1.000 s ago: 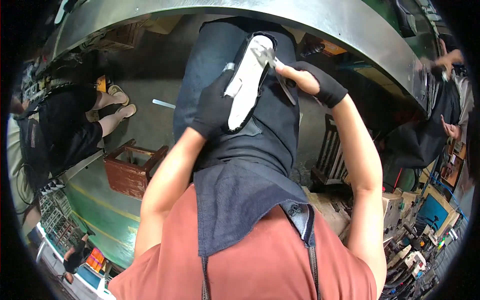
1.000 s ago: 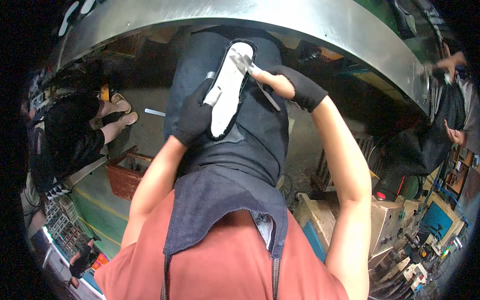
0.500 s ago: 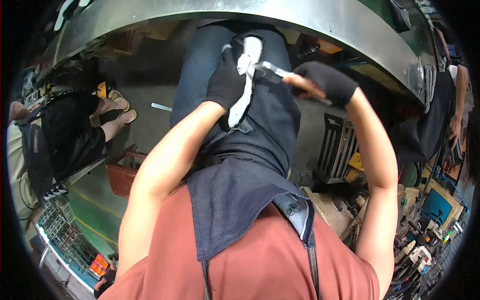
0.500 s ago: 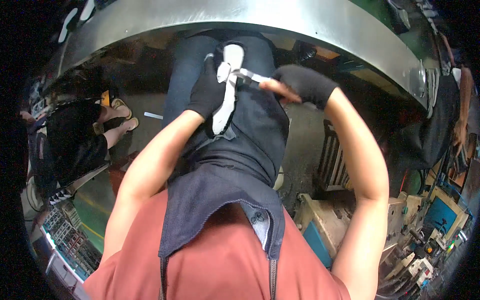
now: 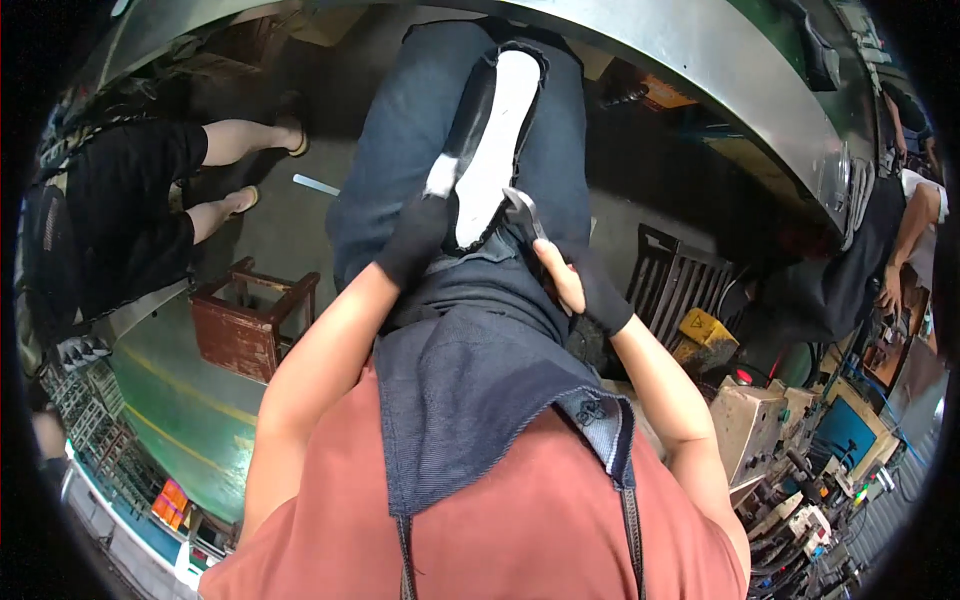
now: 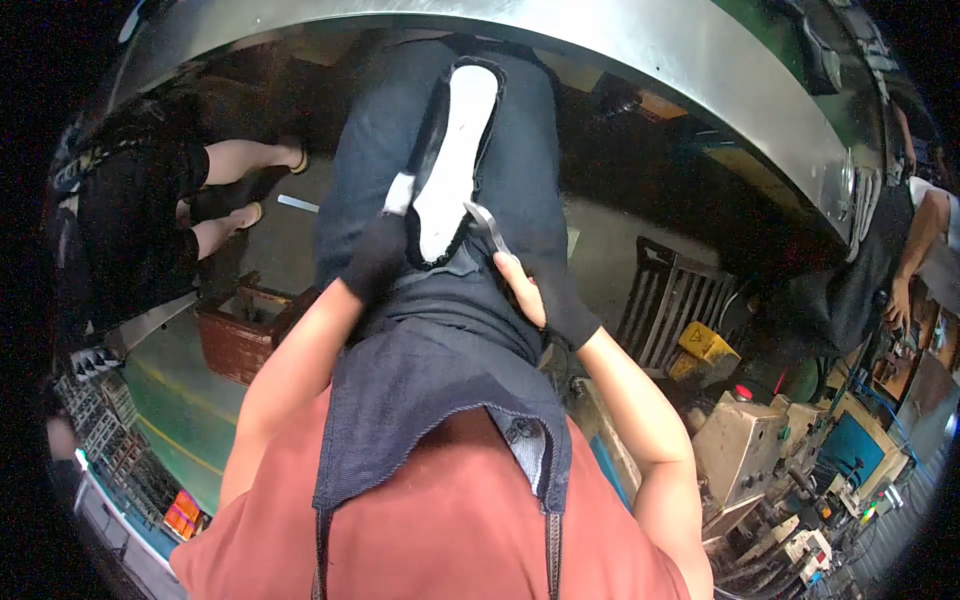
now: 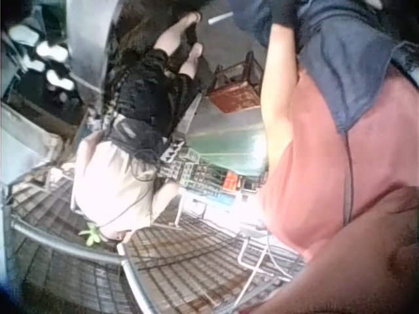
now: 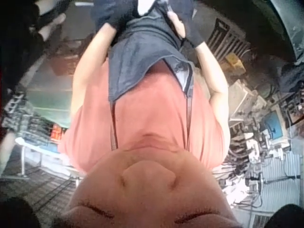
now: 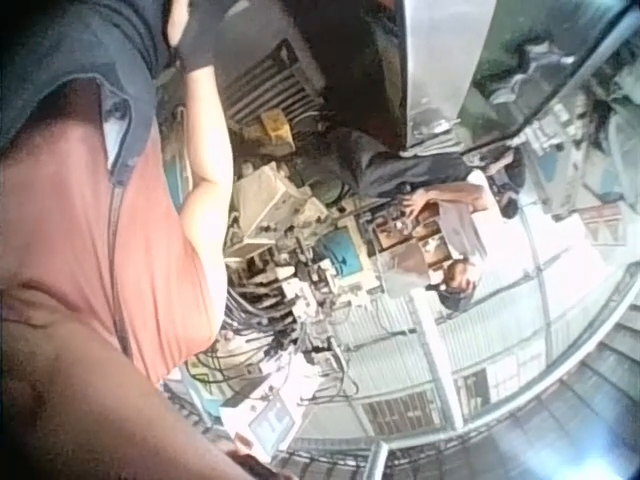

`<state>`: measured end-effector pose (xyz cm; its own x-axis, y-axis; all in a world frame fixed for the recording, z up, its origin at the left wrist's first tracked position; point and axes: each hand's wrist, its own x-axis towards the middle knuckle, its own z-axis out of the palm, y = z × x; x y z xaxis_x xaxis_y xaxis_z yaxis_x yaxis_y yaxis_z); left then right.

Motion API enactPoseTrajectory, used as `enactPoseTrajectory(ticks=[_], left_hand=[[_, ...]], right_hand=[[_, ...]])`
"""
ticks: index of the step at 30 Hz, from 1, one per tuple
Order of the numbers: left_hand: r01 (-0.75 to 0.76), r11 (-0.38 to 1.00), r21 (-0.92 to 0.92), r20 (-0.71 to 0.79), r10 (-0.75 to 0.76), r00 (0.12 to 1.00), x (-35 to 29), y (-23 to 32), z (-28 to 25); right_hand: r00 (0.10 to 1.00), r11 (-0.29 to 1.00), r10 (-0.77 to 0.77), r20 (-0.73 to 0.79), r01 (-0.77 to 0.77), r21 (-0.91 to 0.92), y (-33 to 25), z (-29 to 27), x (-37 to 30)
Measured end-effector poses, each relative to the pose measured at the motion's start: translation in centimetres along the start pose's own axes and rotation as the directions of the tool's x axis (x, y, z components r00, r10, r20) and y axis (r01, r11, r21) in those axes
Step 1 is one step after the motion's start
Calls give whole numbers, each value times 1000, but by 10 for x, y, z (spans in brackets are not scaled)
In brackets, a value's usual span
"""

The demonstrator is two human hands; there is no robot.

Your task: Manually trim and refine shoe components using a sharp tool on an assembly line.

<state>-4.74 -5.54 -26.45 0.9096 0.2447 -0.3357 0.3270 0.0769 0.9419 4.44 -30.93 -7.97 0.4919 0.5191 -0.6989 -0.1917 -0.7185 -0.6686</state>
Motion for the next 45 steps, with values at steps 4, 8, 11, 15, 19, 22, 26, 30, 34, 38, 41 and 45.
enactPoseTrajectory(ticks=[4,8,11,15,19,22,26,30,34,38,41,45], left_hand=[[-142,940,310,-139,192,972,0,117,45],[-135,944,302,-42,154,987,-6,125,35],[-104,987,125,100,92,991,-27,142,40],[252,960,-126,108,-239,965,-23,97,25],[-85,909,409,-204,182,962,-10,98,47],[-444,585,679,67,553,831,-15,79,42],[-381,630,677,391,131,911,-12,104,27],[-143,940,310,182,89,979,-31,117,28],[-213,755,620,166,138,976,-36,171,17],[-386,678,626,307,241,921,-31,270,-58],[-388,912,132,2,392,920,13,284,-31],[-340,806,485,47,364,930,26,157,60]], right_hand=[[997,993,77,12,-78,85,-14,-16,-19],[976,974,-213,-38,209,-89,-86,-26,-22],[817,820,-569,-93,556,-136,-62,-24,3],[968,1000,13,-251,-8,23,6,-23,7],[963,973,-197,-182,170,-157,-52,-22,-22],[752,727,-660,-6,636,-261,-100,-18,-24],[805,720,-588,83,567,-400,-50,-23,19],[746,650,-666,14,590,-479,-39,-15,2],[795,807,-576,-191,516,-288,-6,-8,21],[864,896,-442,-243,408,-178,-6,-29,-35],[896,966,-201,-395,249,75,12,-23,-45],[922,957,-174,-346,242,161,8,-26,-41]])
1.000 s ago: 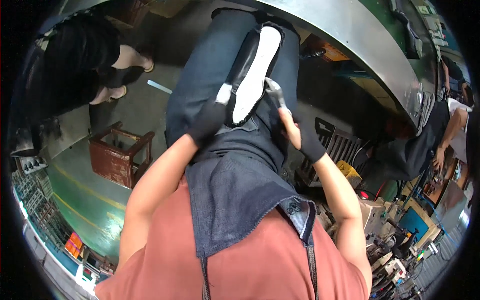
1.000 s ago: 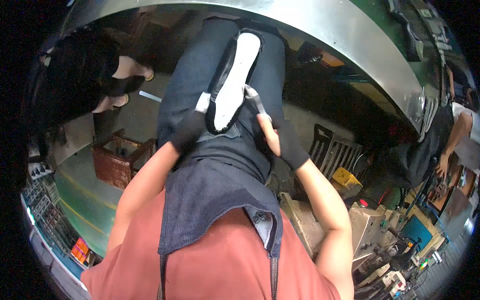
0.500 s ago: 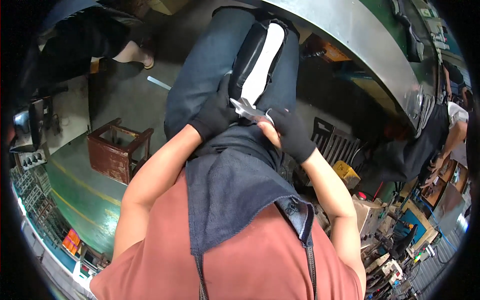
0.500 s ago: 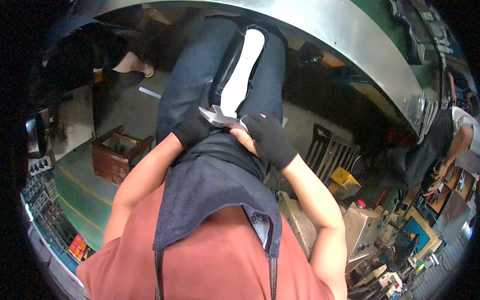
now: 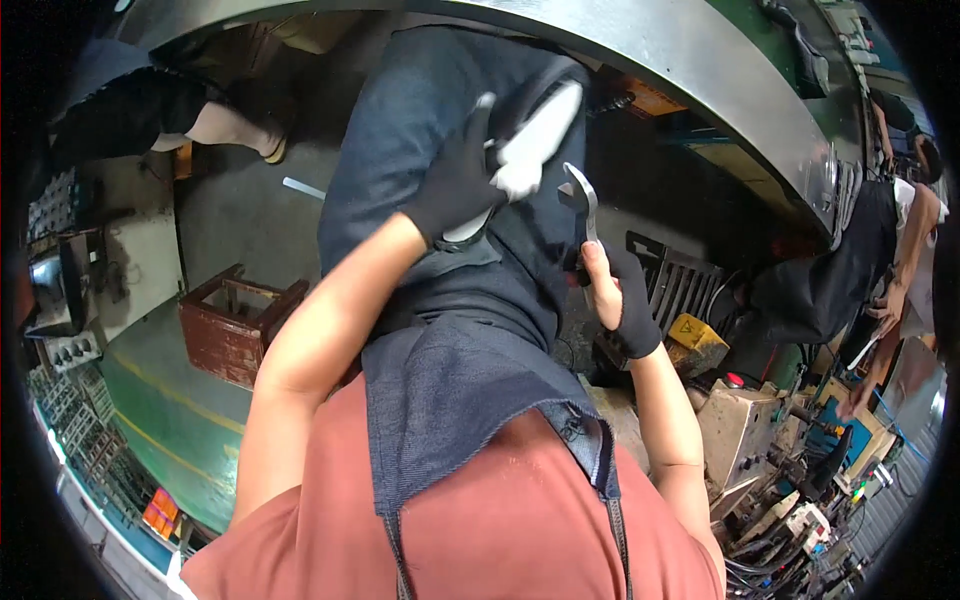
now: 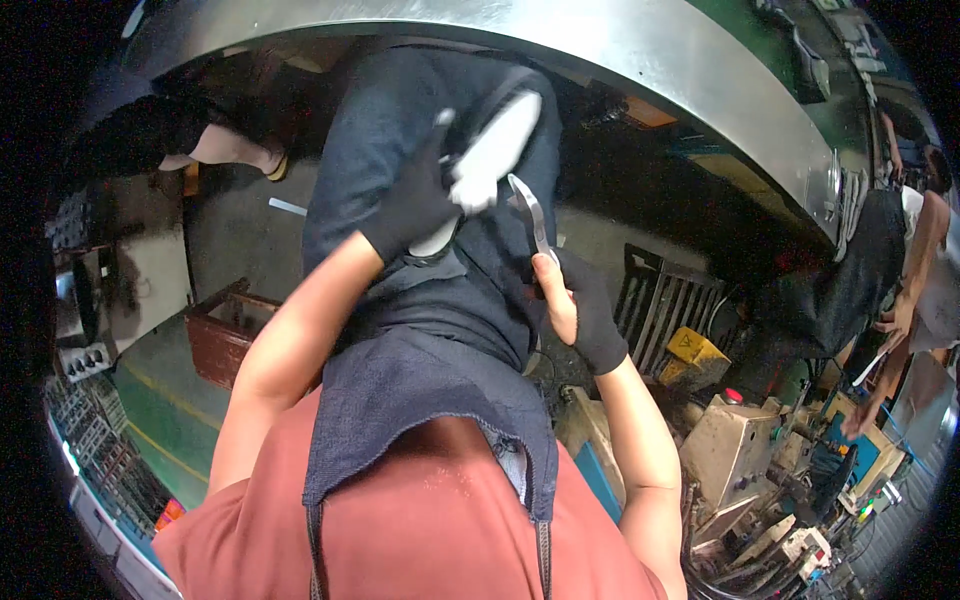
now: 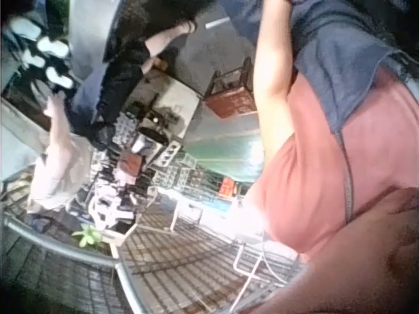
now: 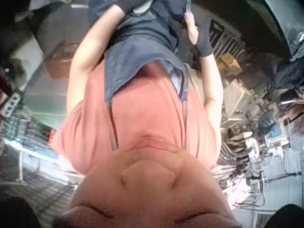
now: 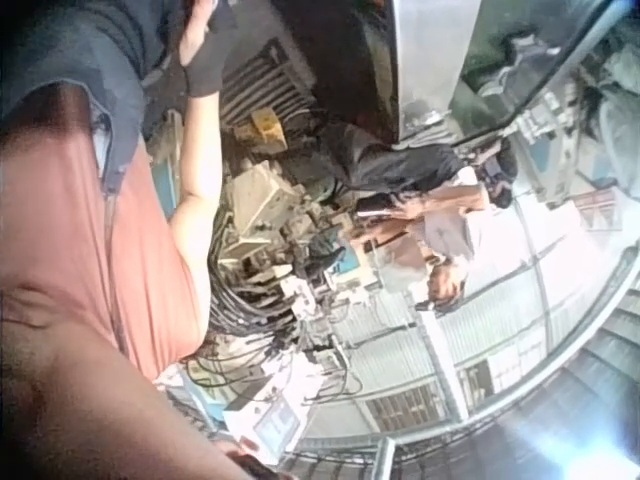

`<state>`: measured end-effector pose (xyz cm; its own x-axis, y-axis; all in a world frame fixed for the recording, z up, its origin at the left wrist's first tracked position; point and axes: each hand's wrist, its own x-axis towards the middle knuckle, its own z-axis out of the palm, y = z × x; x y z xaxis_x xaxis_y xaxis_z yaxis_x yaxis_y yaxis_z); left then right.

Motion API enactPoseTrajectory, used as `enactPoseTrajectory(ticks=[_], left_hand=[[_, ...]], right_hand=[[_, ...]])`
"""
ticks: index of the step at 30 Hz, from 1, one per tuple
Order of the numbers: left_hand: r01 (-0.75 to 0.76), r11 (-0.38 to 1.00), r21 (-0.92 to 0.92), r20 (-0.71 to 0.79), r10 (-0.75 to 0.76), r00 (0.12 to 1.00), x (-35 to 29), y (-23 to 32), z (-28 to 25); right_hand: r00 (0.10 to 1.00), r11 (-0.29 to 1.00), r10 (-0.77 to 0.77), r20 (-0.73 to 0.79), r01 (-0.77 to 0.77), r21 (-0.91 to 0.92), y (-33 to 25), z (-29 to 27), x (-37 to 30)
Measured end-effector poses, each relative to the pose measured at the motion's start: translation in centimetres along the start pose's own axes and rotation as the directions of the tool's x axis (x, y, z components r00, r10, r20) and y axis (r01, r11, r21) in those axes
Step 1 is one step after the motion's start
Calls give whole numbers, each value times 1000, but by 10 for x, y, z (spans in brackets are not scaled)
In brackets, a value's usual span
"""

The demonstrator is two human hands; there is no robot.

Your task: Manually trim and refine shoe components using a sharp tool on an assembly line.

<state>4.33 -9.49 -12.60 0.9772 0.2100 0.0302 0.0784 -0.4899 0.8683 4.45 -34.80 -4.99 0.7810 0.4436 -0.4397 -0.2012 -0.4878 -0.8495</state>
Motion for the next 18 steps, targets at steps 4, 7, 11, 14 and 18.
enactPoseTrajectory(ticks=[4,7,11,14,18], left_hand=[[370,849,-377,339,-245,908,-8,-18,-39],[120,966,-230,126,-93,988,-25,-2,-6],[23,993,-116,179,-1,984,-46,0,1],[19,997,78,173,-32,984,-42,-5,0],[173,985,-21,115,-169,979,-25,-7,11]], right_hand=[[996,995,89,32,-87,-51,0,-9,5],[990,1000,-30,136,29,13,-15,-19,37],[912,531,-215,350,409,-742,-60,-14,53],[904,370,-272,330,414,-832,-22,-11,82],[753,322,-545,370,595,-737,6,-25,113]])
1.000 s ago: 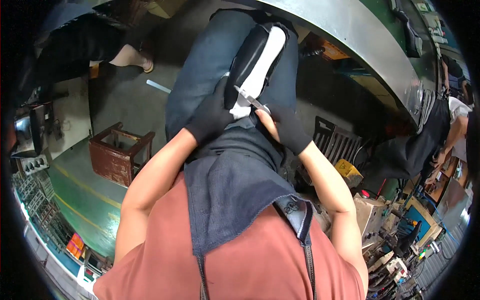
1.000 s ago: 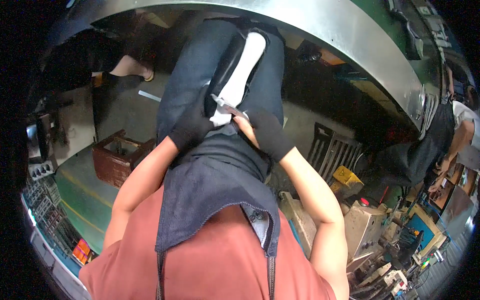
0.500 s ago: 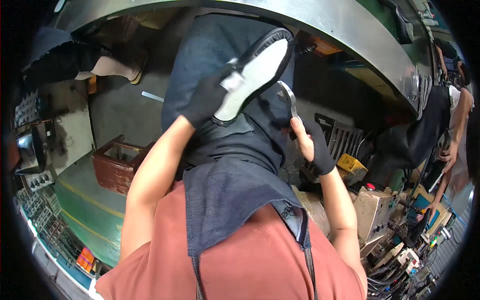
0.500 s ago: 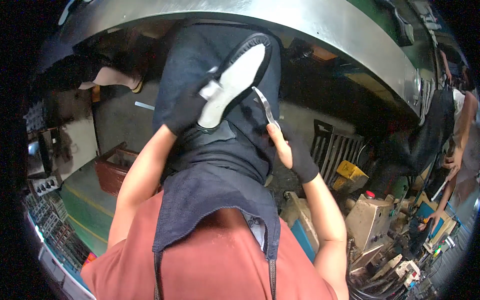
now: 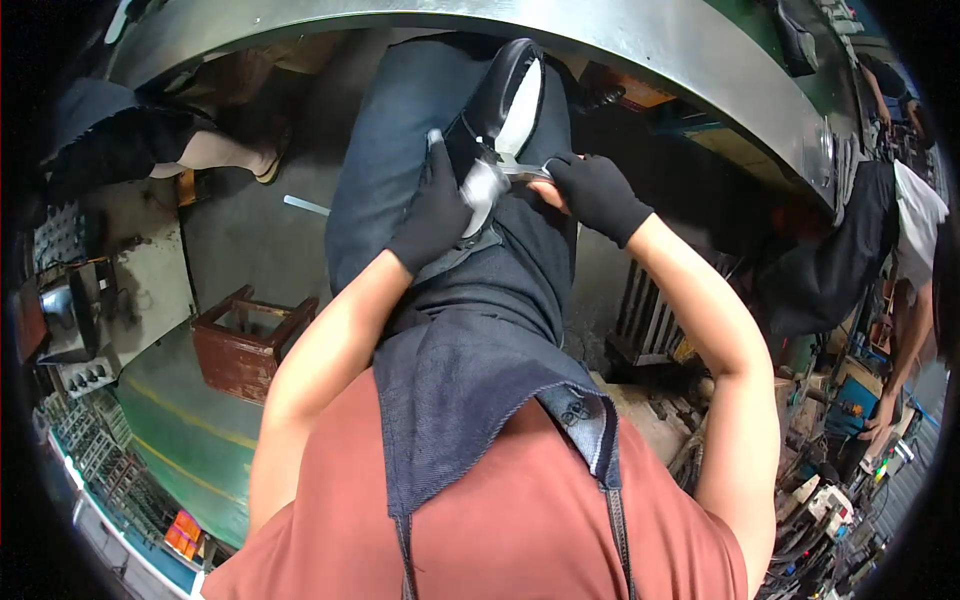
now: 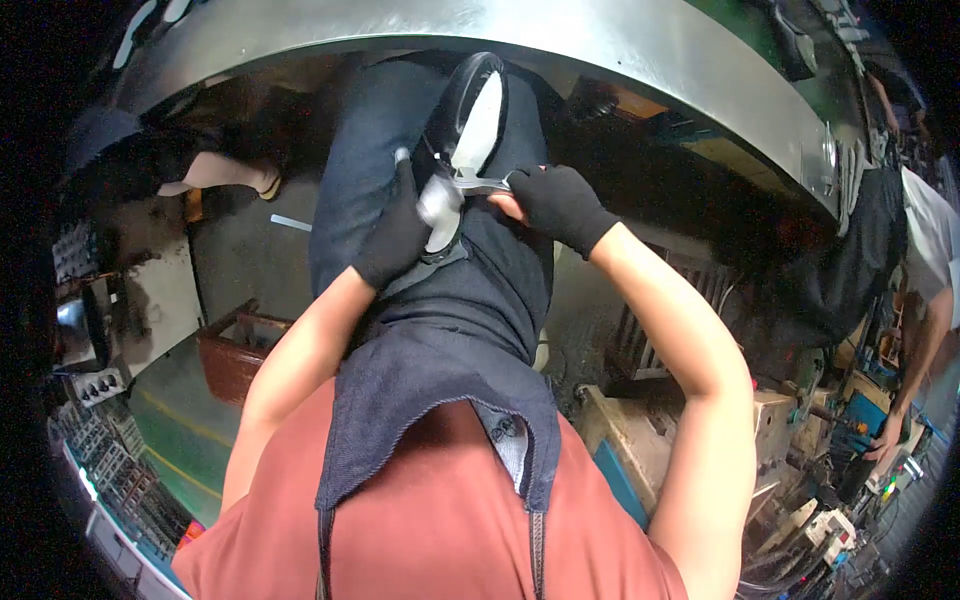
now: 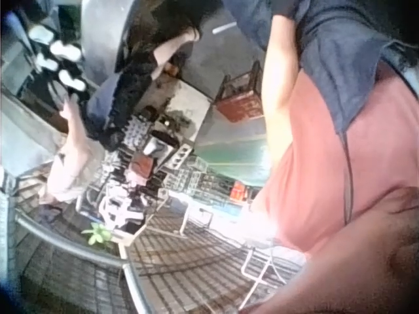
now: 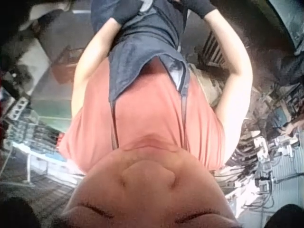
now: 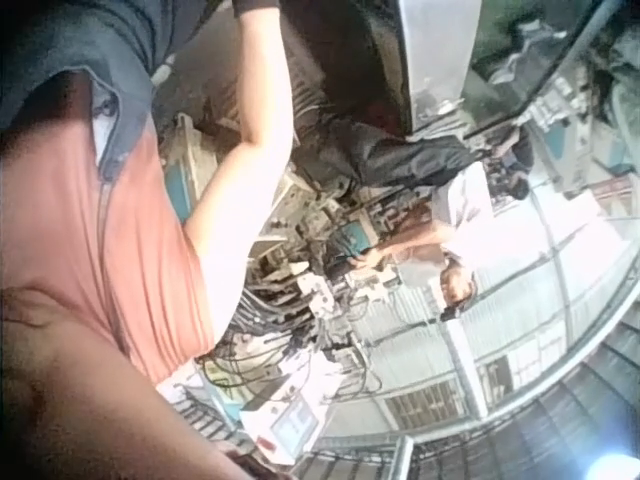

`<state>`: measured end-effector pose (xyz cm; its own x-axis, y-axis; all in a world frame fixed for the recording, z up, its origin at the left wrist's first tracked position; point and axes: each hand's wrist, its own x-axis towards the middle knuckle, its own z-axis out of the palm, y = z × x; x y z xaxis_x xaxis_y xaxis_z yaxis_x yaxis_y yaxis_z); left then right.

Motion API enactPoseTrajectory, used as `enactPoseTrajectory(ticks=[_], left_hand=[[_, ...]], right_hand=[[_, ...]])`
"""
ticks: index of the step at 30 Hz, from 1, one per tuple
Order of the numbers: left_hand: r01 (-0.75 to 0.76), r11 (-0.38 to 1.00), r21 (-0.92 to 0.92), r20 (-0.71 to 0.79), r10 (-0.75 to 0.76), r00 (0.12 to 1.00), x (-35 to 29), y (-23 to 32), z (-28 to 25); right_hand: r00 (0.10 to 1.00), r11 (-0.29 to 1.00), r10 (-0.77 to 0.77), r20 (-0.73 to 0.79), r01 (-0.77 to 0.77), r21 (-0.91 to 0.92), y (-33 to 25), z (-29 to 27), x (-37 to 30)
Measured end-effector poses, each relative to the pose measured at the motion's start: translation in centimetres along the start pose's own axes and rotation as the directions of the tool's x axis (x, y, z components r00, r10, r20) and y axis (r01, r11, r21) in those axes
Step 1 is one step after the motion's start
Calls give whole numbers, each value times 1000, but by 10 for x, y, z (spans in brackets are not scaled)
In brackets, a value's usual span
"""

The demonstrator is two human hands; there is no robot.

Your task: Manually trim and refine shoe components using a sharp tool on an assembly line.

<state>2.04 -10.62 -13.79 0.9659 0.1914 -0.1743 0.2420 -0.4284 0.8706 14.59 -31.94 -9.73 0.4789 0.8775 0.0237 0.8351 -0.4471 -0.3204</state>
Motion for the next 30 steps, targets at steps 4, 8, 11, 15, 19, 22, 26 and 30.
enactPoseTrajectory(ticks=[4,8,11,15,19,22,26,30], left_hand=[[-168,984,52,-285,176,942,21,-9,16],[-329,932,153,-256,359,898,19,-17,4],[-328,927,182,-232,365,902,24,-24,-3],[-172,975,141,-228,201,953,42,-28,0],[-296,951,85,-138,305,942,53,-36,-29],[-453,857,246,120,437,891,52,-17,-76],[-546,654,524,28,627,778,38,-24,-65],[43,973,-228,25,-39,999,31,52,-64]], right_hand=[[721,569,9,693,-574,589,-8,-49,10],[887,994,-66,456,99,-48,-34,-90,48],[812,931,182,555,39,-362,-122,-108,63],[883,910,-415,218,401,104,-148,-91,32],[975,964,-123,183,74,254,-97,-27,15],[920,975,76,384,-150,165,-105,-34,15],[926,889,250,282,-335,313,-89,-22,4],[836,695,419,354,-546,468,-57,-44,-19]])
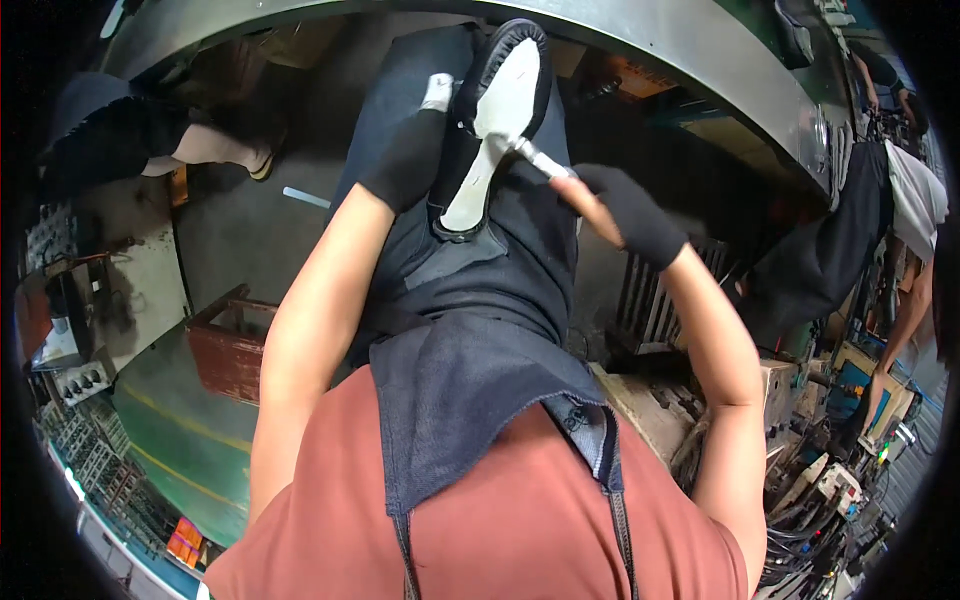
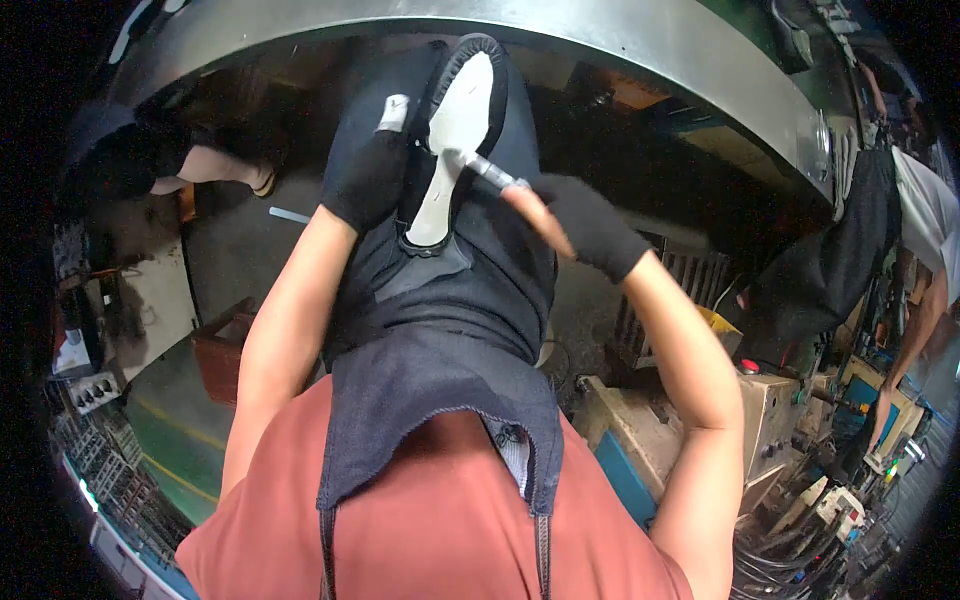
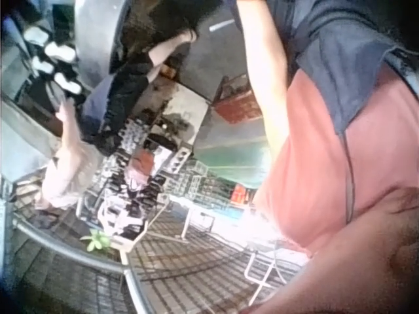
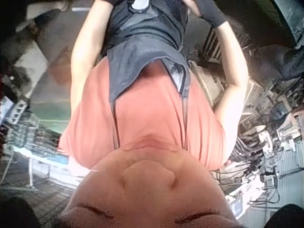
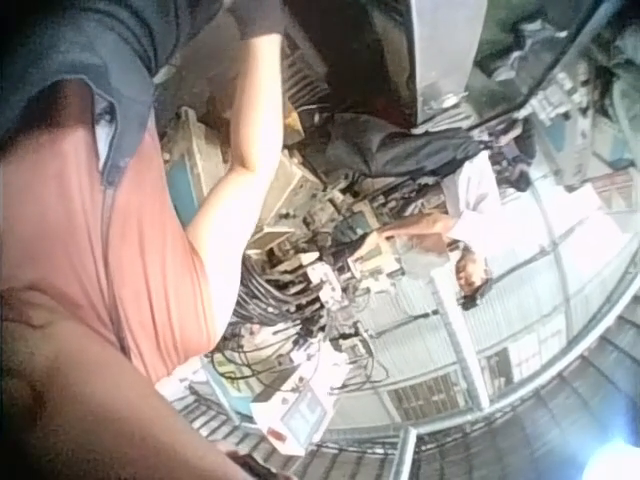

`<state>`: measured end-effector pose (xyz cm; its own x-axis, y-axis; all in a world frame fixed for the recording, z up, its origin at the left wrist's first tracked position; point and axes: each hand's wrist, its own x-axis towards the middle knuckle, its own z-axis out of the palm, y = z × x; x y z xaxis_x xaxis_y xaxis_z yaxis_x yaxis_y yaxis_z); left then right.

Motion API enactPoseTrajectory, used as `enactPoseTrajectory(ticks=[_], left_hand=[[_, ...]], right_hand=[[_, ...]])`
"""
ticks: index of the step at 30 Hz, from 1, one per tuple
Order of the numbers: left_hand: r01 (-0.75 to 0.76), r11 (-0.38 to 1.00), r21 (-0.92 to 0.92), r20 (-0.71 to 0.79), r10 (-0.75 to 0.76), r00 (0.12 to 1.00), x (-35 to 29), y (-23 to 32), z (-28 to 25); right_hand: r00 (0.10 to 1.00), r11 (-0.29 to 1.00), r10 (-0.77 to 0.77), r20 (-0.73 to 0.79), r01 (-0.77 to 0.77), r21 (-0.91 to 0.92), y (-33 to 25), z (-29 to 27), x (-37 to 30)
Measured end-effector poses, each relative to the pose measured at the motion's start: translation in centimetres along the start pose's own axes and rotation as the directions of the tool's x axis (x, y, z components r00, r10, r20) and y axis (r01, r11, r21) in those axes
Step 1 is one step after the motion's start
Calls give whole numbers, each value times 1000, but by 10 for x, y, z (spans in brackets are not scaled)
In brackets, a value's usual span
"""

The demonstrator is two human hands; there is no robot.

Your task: Manually trim and refine shoe components using a sharp tool on an assembly line.

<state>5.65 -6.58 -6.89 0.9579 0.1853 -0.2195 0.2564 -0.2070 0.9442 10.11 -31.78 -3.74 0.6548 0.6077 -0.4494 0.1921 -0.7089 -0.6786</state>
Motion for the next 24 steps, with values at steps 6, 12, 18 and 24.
enactPoseTrajectory(ticks=[6,12,18,24], left_hand=[[25,1000,-9,43,-25,999,5,-12,15],[-309,934,177,-356,354,865,30,-56,66],[-84,975,207,-167,119,979,19,-18,53],[-534,457,711,417,337,844,30,-44,59]], right_hand=[[997,965,-74,37,81,-250,-41,-27,24],[842,917,-367,-394,258,-304,31,25,28],[984,877,36,174,53,-477,-23,-75,-3],[754,718,-653,-73,586,-377,-22,-48,25]])
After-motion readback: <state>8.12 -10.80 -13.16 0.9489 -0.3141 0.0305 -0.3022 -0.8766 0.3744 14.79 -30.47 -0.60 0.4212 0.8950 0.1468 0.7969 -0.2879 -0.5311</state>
